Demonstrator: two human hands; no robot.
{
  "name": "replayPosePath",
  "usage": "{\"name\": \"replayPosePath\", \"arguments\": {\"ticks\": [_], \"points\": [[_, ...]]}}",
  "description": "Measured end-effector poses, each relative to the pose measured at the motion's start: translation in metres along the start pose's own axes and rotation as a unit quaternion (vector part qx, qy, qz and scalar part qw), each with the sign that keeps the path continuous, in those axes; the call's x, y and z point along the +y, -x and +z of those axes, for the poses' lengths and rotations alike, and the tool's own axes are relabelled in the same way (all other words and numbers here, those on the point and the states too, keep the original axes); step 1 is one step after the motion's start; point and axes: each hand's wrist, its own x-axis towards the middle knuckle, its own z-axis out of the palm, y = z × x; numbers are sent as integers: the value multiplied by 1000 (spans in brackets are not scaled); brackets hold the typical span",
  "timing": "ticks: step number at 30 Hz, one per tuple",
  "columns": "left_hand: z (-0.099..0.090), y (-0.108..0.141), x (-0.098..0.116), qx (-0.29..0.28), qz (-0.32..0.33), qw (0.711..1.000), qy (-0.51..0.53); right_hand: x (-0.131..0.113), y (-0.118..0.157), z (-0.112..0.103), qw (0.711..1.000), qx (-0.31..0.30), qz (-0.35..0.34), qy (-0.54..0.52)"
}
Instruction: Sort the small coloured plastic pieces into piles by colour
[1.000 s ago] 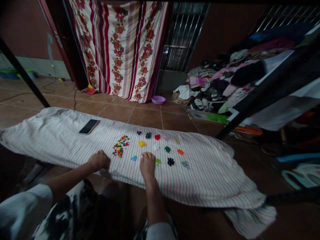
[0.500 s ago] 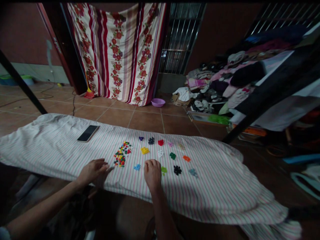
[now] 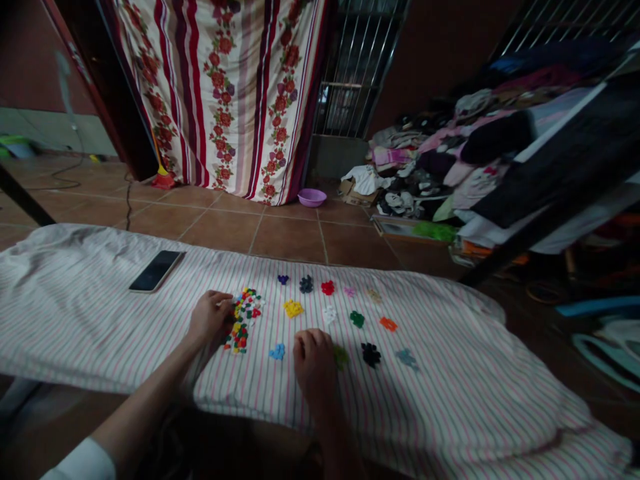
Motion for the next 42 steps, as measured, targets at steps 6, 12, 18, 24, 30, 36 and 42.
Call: {"name": "replayPosePath", "arguments": {"ticks": [6,12,18,24,30,36,42], "points": [[2,-15,4,-40,26,998,-41,-3,0,-5,1000,-16,11,-8],[4,-15,0,-62,37,996,-56,-5,1,-6,1000,-4,19,0],[7,-19,-5,-61,44,995,-61,-5,1,-6,1000,-12,23,-6],[9,-24,-3,-51,16,997,-61,-6,2,-7,999,-16,30,-6],[6,-23,-6,-57,2,998,-30,-10,0,-10,999,-23,37,-4],[5,-24,-17,-35,-34,998,50,-9,1,-10,999,-37,35,-6],[2,-5,2,-27,7,994,107,-8,2,-9,998,-47,42,-9]]}}
